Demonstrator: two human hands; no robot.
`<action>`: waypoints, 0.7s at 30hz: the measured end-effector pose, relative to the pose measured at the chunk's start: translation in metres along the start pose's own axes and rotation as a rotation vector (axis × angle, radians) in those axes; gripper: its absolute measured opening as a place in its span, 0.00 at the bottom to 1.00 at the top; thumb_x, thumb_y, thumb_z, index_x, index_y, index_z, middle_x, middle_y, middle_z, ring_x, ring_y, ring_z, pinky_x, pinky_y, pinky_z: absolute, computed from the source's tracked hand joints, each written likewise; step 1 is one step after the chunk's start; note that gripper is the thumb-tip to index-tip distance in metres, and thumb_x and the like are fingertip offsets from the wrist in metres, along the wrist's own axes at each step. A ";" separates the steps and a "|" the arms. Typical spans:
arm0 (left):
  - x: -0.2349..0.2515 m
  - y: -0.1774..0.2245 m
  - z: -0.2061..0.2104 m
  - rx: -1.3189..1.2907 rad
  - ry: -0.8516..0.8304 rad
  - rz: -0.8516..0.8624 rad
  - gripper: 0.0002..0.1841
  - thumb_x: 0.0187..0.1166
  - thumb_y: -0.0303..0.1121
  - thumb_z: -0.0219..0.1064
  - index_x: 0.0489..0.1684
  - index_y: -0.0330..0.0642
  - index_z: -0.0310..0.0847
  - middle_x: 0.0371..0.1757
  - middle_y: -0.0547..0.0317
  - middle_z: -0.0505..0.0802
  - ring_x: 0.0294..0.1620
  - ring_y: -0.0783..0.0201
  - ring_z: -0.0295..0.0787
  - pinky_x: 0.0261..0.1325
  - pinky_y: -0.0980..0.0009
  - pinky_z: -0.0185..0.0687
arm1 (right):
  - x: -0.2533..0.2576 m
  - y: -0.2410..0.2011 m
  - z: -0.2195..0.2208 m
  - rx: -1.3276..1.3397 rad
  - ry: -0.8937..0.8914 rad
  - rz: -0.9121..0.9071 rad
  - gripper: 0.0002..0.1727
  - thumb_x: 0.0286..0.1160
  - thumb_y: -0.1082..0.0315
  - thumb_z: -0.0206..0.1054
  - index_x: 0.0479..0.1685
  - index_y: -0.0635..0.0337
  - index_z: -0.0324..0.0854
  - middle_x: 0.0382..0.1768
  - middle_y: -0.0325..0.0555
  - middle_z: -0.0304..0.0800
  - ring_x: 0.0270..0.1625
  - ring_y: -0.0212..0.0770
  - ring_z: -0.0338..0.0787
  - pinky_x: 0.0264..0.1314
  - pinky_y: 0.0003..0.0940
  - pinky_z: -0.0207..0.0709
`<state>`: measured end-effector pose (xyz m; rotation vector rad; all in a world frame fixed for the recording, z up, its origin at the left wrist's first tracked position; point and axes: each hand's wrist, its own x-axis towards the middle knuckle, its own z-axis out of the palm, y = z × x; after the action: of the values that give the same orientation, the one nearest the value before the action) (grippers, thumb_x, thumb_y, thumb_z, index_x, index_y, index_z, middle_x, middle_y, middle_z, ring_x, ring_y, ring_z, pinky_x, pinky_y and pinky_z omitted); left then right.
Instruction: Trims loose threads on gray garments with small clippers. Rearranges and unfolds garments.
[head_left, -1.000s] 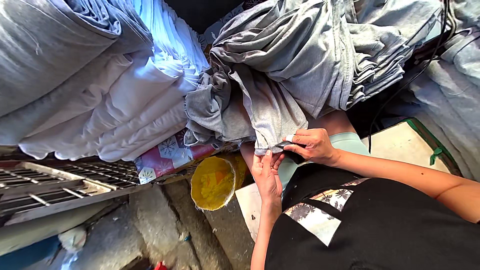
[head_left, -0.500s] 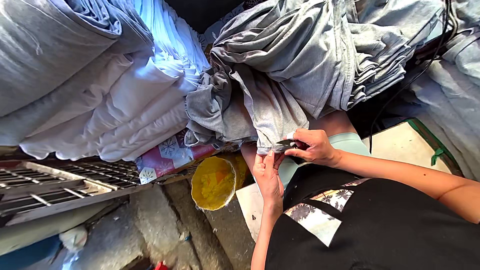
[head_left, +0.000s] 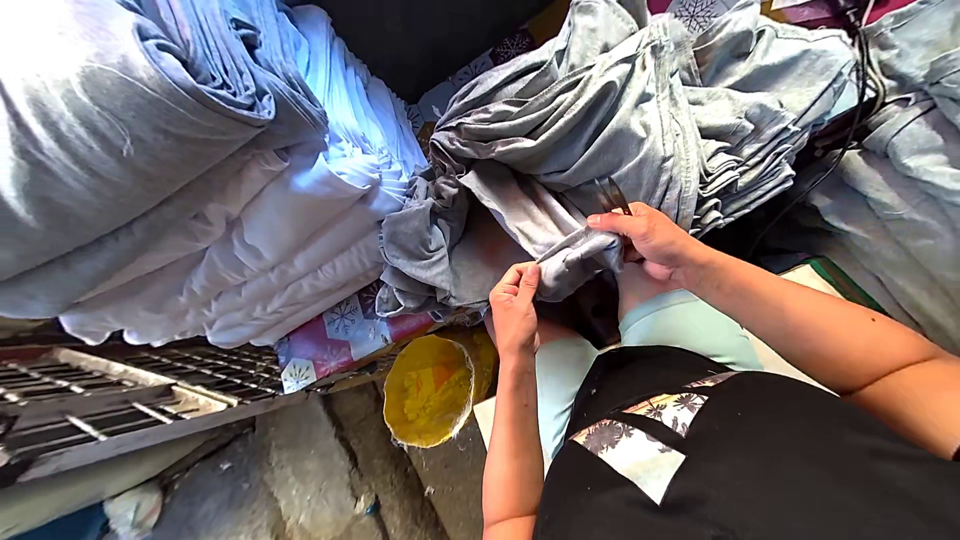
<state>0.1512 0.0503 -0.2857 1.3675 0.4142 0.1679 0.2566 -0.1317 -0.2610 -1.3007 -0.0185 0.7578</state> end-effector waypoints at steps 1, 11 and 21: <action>0.002 0.001 0.000 -0.032 0.011 -0.022 0.12 0.90 0.30 0.57 0.39 0.42 0.87 0.33 0.66 0.92 0.35 0.74 0.88 0.47 0.74 0.87 | 0.002 -0.004 -0.001 0.009 0.010 0.027 0.18 0.89 0.64 0.57 0.25 0.52 0.81 0.18 0.32 0.85 0.19 0.23 0.80 0.20 0.18 0.72; -0.001 -0.007 -0.016 0.068 -0.104 0.069 0.08 0.86 0.28 0.58 0.38 0.47 0.82 0.32 0.70 0.89 0.35 0.77 0.85 0.46 0.75 0.85 | 0.014 0.012 -0.023 -0.090 -0.265 -0.060 0.11 0.66 0.71 0.74 0.21 0.49 0.78 0.19 0.26 0.83 0.20 0.18 0.77 0.23 0.16 0.69; -0.018 -0.012 0.067 0.166 -0.141 0.380 0.03 0.79 0.22 0.66 0.44 0.33 0.81 0.36 0.61 0.90 0.35 0.77 0.87 0.44 0.77 0.87 | -0.002 0.051 -0.042 -0.439 -0.117 -0.711 0.28 0.56 0.64 0.83 0.60 0.62 0.83 0.56 0.33 0.89 0.51 0.16 0.88 0.53 0.14 0.84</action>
<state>0.1590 -0.0195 -0.2841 1.6033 0.0469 0.3534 0.2477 -0.1651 -0.3172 -1.5220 -0.7388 0.2125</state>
